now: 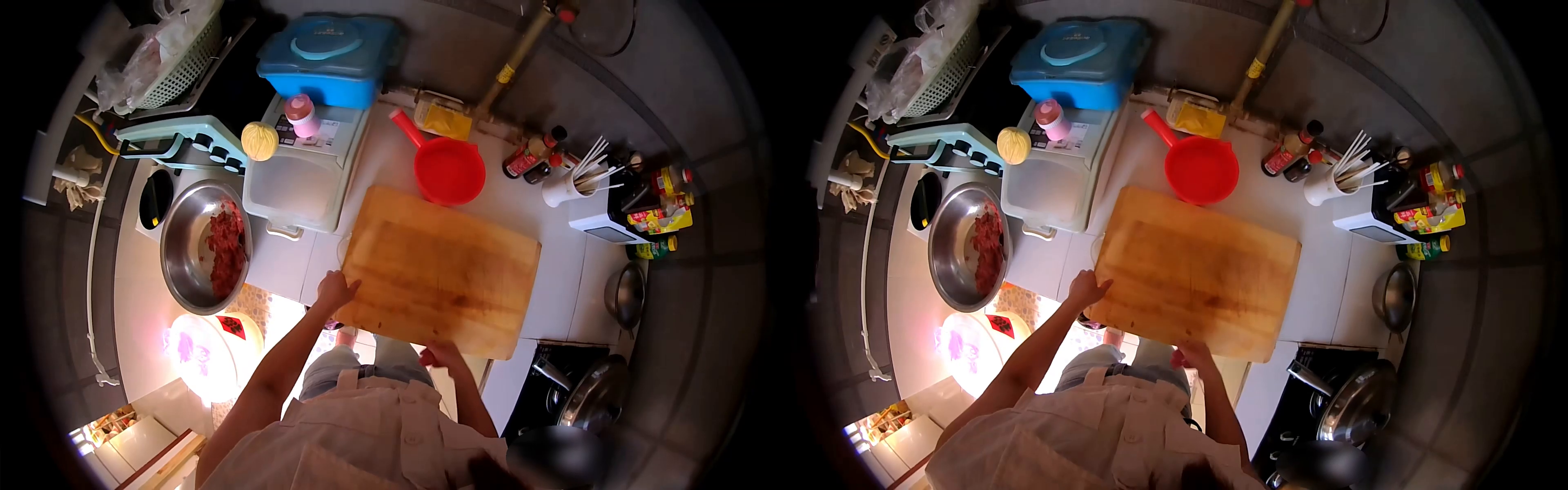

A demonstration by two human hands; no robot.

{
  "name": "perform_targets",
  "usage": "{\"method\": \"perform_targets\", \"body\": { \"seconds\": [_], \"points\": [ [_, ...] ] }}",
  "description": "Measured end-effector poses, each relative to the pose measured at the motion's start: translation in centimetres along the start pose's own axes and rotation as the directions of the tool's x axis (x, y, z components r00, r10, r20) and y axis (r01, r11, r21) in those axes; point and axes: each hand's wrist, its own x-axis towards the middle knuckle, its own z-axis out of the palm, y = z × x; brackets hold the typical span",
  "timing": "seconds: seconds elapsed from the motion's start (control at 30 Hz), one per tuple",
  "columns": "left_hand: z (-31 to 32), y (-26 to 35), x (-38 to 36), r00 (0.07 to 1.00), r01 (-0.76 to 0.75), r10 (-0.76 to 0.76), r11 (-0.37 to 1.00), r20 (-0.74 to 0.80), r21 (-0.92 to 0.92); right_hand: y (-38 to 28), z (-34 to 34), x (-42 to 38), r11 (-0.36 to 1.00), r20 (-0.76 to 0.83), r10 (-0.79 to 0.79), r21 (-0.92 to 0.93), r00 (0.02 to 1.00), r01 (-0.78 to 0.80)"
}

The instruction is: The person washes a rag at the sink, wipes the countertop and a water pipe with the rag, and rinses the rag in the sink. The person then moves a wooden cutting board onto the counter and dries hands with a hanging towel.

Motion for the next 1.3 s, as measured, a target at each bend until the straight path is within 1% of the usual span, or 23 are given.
{"method": "perform_targets", "body": {
  "seconds": [0.03,0.1,0.17,0.2,0.27,0.3,0.33,0.37,0.4,0.43,0.47,0.5,0.53,0.57,0.6,0.67,0.7,0.8,0.9,1.0,1.1,1.2,1.3],
  "points": [
    [0.2,-0.1,-0.3,0.998,-0.007,0.005,1.000,-0.061,-0.024,-2.9,-0.3,-0.6,0.967,-0.082,-0.245,-0.087,0.966,0.238],
    [1.2,-0.6,-1.4,0.983,-0.018,0.005,0.997,-0.185,-0.069,-7.5,-2.0,2.5,0.861,-0.375,-0.462,0.026,0.804,0.508],
    [3.0,-1.0,-2.8,0.909,-0.029,-0.027,0.991,-0.415,-0.127,-14.9,-5.0,4.4,0.758,-0.483,-0.553,0.045,0.678,0.650],
    [4.2,-1.3,-3.7,0.852,-0.036,-0.049,0.988,-0.521,-0.152,-18.6,-5.6,5.5,0.706,-0.525,-0.466,0.265,0.712,0.657],
    [6.6,-2.1,-5.5,0.791,-0.067,-0.077,0.975,-0.607,-0.211,-23.6,-6.4,7.5,0.690,-0.630,-0.494,0.135,0.599,0.712],
    [7.5,-1.9,-6.7,0.867,-0.043,-0.158,0.921,-0.472,-0.388,-24.2,-8.4,13.5,0.681,-0.721,-0.555,-0.107,0.415,0.725],
    [7.9,-1.3,-8.0,0.925,0.007,-0.214,0.835,-0.313,-0.550,-24.4,-9.7,15.9,0.686,-0.713,-0.588,-0.189,0.383,0.703],
    [7.7,-0.5,-9.0,0.953,0.268,-0.282,0.600,0.114,-0.754,-24.7,-10.9,18.2,0.687,-0.703,-0.619,-0.269,0.350,0.675],
    [7.7,0.3,-9.9,0.830,0.558,-0.203,0.309,0.520,-0.770,-25.9,-11.1,15.4,0.719,-0.628,-0.614,-0.195,0.478,0.667],
    [8.5,1.3,-10.2,0.811,0.585,-0.134,0.225,0.570,-0.779,-27.2,-11.0,12.6,0.752,-0.533,-0.602,-0.127,0.594,0.647],
    [9.2,1.9,-10.7,0.789,0.613,-0.059,0.136,0.611,-0.779,-27.9,-11.1,11.0,0.744,-0.554,-0.613,-0.163,0.564,0.648],
    [12.4,0.5,-8.6,0.734,0.677,-0.024,0.106,0.679,-0.728,-28.4,-11.3,9.3,0.736,-0.575,-0.623,-0.200,0.531,0.647],
    [16.4,-1.0,-6.4,0.739,0.671,0.012,-0.093,0.673,-0.736,-29.2,-11.4,6.4,0.736,-0.558,-0.663,-0.360,0.500,0.573],
    [16.1,-0.5,-5.8,0.815,0.577,0.123,-0.085,0.566,-0.812,-29.8,-11.8,4.5,0.710,-0.535,-0.703,-0.510,0.468,0.485],
    [15.3,0.1,-5.1,0.866,0.470,0.235,-0.085,0.441,-0.879,-29.8,-12.5,4.4,0.707,-0.515,-0.707,-0.515,0.484,0.485],
    [14.6,1.6,-5.0,0.838,0.540,0.193,-0.155,0.511,-0.827,-29.7,-14.9,4.1,0.703,-0.490,-0.710,-0.522,0.505,0.483],
    [14.3,2.3,-4.9,0.818,0.574,0.177,-0.184,0.547,-0.798,-29.4,-16.3,4.6,0.688,-0.474,-0.720,-0.578,0.506,0.438],
    [13.8,1.7,-4.9,0.764,0.633,0.242,-0.105,0.598,-0.767,-27.5,-19.0,5.8,0.768,-0.516,-0.641,-0.430,0.568,0.475],
    [10.9,3.2,-6.1,0.789,0.610,0.201,-0.146,0.581,-0.779,-26.0,-21.9,8.0,0.744,-0.468,-0.656,-0.534,0.592,0.403],
    [11.1,3.6,-6.3,0.841,0.533,0.198,-0.144,0.503,-0.834,-25.4,-22.3,10.3,0.725,-0.494,-0.688,-0.461,0.531,0.511],
    [12.2,3.4,-6.0,0.862,0.489,0.222,-0.128,0.456,-0.863,-25.2,-23.7,14.9,0.656,-0.547,-0.749,-0.530,0.374,0.537],
    [11.3,4.4,-6.5,0.868,0.497,0.129,-0.197,0.480,-0.845,-27.5,-22.0,12.8,0.681,-0.586,-0.700,-0.377,0.408,0.628],
    [10.6,5.3,-6.9,0.883,0.460,0.130,-0.050,0.451,-0.886,-28.6,-21.2,12.6,0.619,-0.612,-0.632,-0.030,0.476,0.784]
  ]
}}
